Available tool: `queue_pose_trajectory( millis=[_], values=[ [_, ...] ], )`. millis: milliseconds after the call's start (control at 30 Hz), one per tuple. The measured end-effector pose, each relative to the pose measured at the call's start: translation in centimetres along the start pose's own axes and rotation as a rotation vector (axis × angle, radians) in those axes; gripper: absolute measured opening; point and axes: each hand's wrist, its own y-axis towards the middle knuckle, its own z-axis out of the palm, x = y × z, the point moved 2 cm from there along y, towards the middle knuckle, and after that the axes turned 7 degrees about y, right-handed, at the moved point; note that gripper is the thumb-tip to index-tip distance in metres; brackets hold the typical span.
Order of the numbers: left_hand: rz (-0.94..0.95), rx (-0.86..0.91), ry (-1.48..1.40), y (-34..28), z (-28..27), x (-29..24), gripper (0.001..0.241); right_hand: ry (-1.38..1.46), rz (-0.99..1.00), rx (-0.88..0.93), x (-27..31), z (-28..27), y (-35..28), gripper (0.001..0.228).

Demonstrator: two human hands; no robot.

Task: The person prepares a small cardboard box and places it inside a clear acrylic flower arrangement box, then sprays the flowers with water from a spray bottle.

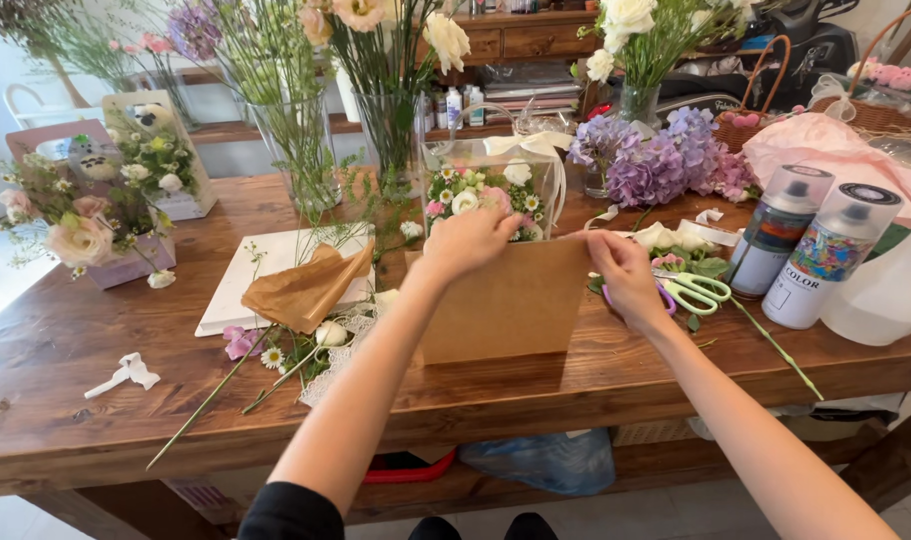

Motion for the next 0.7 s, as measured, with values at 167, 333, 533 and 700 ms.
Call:
queue_pose_trajectory(
  millis=[167,333,533,700],
  values=[
    [0.022,-0.111,-0.838,0.5,-1.7,5.9,0.043,0.064,0.034,-0.004,3.0,-0.2,-2.4,0.028],
    [-0.154,-0.488,-0.999,-1.6,3.5,12.5,0.033,0.077,0.023,-0.001,1.8,-1.0,-3.5,0.028],
    [-0.592,-0.611,-1.488,-9.7,10.2,6.7,0.07,0.108,0.032,-0.056,2.9,0.7,-5.0,0.035],
    [-0.586,-0.694,-1.464,-11.5,13.3,3.8,0.075,0.254,0.218,-0.076,0.0,2.3,-8.5,0.095]
  ],
)
